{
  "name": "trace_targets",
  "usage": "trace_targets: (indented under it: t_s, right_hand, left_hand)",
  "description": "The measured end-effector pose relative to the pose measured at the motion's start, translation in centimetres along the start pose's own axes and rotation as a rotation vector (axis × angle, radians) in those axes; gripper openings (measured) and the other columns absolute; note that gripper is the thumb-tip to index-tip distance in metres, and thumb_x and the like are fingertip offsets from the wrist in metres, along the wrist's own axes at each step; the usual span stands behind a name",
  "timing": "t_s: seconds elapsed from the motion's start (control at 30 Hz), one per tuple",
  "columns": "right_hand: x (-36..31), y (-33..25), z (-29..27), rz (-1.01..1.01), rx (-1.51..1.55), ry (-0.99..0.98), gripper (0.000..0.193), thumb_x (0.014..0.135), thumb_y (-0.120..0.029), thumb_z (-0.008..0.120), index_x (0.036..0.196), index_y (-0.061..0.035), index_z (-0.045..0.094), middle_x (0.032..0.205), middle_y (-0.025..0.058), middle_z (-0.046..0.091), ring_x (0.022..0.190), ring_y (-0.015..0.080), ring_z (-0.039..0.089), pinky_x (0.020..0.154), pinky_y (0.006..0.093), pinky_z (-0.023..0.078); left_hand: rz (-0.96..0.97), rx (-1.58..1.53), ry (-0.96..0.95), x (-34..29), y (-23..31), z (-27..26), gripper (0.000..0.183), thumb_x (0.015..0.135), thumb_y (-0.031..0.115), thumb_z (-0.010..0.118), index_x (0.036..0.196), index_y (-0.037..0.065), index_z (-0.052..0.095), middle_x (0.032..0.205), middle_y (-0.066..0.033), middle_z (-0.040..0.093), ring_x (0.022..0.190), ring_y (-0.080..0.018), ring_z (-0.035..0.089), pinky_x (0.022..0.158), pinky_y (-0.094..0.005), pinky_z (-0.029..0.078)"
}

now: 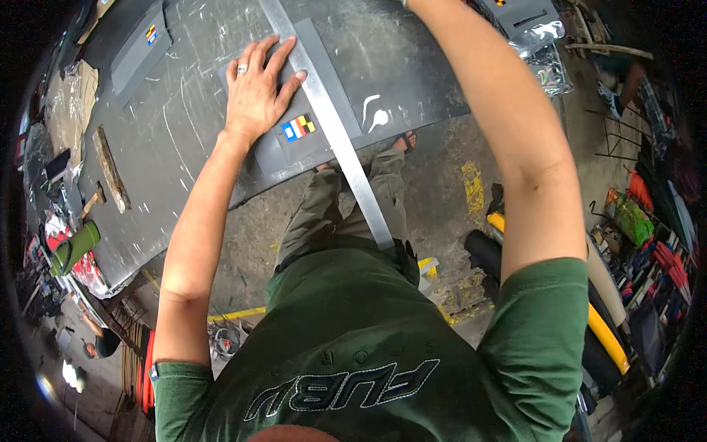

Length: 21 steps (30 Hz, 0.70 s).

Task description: Cutting and marking fabric on a workbench using a ruler, utility knife, and pencil.

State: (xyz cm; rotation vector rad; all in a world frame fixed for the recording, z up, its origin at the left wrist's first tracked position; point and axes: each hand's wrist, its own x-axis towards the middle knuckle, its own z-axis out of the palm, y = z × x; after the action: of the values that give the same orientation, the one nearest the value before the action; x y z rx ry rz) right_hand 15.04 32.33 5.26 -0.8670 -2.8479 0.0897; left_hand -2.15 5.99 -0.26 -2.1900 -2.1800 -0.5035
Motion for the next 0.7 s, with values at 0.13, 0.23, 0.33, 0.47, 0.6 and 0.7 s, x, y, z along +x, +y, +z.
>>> trace_targets:
  t_s: [0.13,0.23,0.33,0.47,0.6,0.7]
  right_hand:
    - [0.2,0.4,-0.7,-0.046,-0.062,-0.036,0.022,0.091,-0.022,0.063,0.095,-0.0026,0.071,0.097,0.0222,0.067,0.095,0.0382,0.069,0.083,0.0477,0.056]
    - [-1.0,1.0,-1.6,-0.021,0.076,0.152,0.023,0.095,-0.023,0.058,0.092,-0.0025,0.069,0.094,0.0215,0.065,0.092,0.0386,0.067,0.081,0.0477,0.054]
    - [-2.0,0.3,-1.5,0.006,0.253,0.36,0.022,0.099,-0.021,0.055,0.093,-0.0025,0.065,0.094,0.0214,0.063,0.089,0.0401,0.064,0.082,0.0473,0.052]
    - [-5.6,-4.5,0.4,-0.011,0.376,0.344,0.023,0.096,-0.016,0.062,0.113,-0.0003,0.064,0.11,0.0218,0.062,0.1,0.0393,0.067,0.085,0.0491,0.054]
    - [-4.4,-4.6,0.2,0.157,0.24,0.313,0.034,0.101,-0.032,0.058,0.108,-0.0006,0.068,0.098,0.0258,0.069,0.087,0.0434,0.07,0.079,0.0515,0.056]
    - [-4.0,-2.7,1.6,0.253,0.178,0.12,0.044,0.103,-0.042,0.053,0.101,-0.0008,0.069,0.084,0.0269,0.07,0.079,0.0464,0.07,0.076,0.0533,0.056]
  left_hand:
    - [0.002,-0.027,-0.023,-0.3,-0.7,0.2,0.081,0.085,0.068,0.066,0.149,0.019,0.053,0.152,-0.0085,0.047,0.144,-0.032,0.039,0.117,-0.0611,0.025]
    - [0.025,-0.015,-0.025,-0.3,-0.5,0.3,0.104,0.073,0.081,0.069,0.152,0.016,0.049,0.158,-0.01,0.042,0.151,-0.0321,0.031,0.123,-0.0647,0.015]
    - [0.004,-0.053,-0.074,-0.4,-0.8,0.2,0.117,0.065,0.086,0.07,0.154,0.013,0.045,0.162,-0.0119,0.037,0.155,-0.0319,0.024,0.125,-0.0675,0.007]
    - [-0.019,-0.044,-0.113,-0.5,-0.8,0.0,0.118,0.067,0.085,0.071,0.155,0.011,0.042,0.163,-0.0133,0.035,0.156,-0.032,0.024,0.125,-0.0664,0.009]
    - [0.034,-0.035,-0.115,0.0,-0.5,-0.1,0.115,0.071,0.078,0.073,0.156,0.009,0.039,0.163,-0.016,0.033,0.156,-0.0345,0.022,0.125,-0.065,0.009]
    - [-0.009,-0.165,-0.057,0.3,-1.3,0.6,0.108,0.076,0.069,0.074,0.157,0.009,0.037,0.163,-0.0194,0.033,0.157,-0.0376,0.02,0.126,-0.0642,0.008]
